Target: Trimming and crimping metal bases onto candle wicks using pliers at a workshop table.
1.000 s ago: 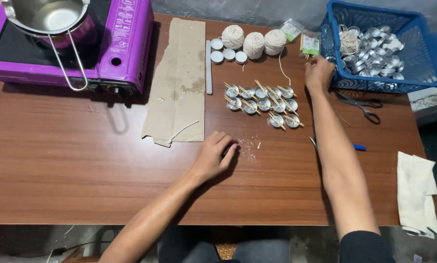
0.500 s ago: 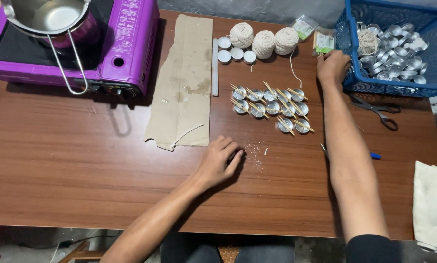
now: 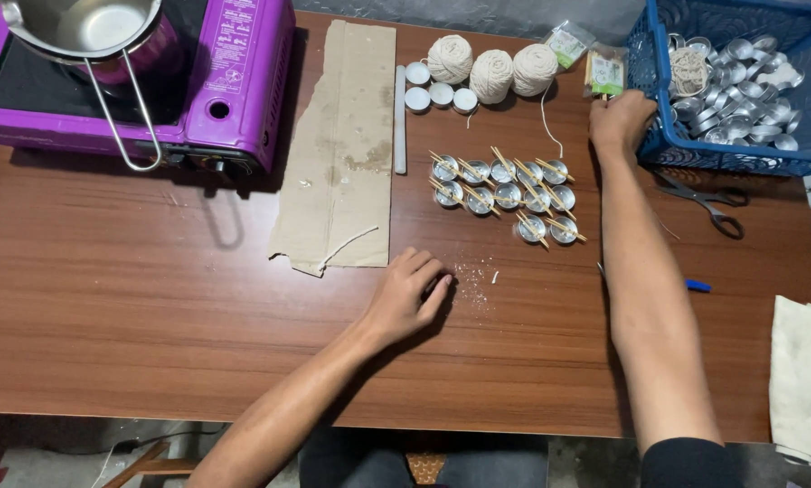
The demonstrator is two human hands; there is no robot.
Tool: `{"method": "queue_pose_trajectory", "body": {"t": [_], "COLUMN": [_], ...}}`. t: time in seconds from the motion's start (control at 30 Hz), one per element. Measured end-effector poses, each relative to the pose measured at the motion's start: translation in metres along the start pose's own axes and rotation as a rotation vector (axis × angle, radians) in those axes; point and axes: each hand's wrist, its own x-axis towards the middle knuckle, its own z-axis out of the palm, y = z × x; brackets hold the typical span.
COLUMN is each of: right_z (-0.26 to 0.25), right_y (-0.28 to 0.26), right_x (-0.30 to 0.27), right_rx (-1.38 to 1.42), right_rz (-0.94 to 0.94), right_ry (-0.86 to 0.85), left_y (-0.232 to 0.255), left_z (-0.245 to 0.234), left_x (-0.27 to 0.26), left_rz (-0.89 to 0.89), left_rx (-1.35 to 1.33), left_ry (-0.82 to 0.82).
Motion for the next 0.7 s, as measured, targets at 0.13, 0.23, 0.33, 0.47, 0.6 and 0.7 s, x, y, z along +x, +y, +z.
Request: {"method": "queue_pose_trajectory", "body": {"t": [0.13,0.23,0.33,0.47,0.6,0.7], "right_z": [-0.023,-0.042,-0.06,-0.113,-0.156,-0.159], "right_y": [-0.002,-0.001,0.003,-0.009,-0.018,-0.022], "right_x": [-0.022,-0.044,-0.067,-0.108,-0.178,-0.223], "right_rx": [-0.015,-0.009,0.023,0.124,0.273,0.414], "right_rz": [0.002,-0.039,-0.03,-0.141,-0.498,-0.708], "right_ry": [-0.017,-0.033,-0.071,-0.104,-0.143,-0.383], "left_y": [0.0,0.001,0.003,0.006,0.019,0.019], "left_z": [0.0,-0.002,-0.004,-0.01,-0.022,-0.021], "left_x": [0.001,0.002,0.0,0.001,0.005,0.004], "left_rz": [-0.015,-0.007,-0.01,-0.012,-0.058,-0.083], "left_rx": [-0.018,-0.033,-0.058,-0.131,-0.251,-0.299], "left_ry": [-0.005,0.02,0.029,0.062,0.123,0.172]}}
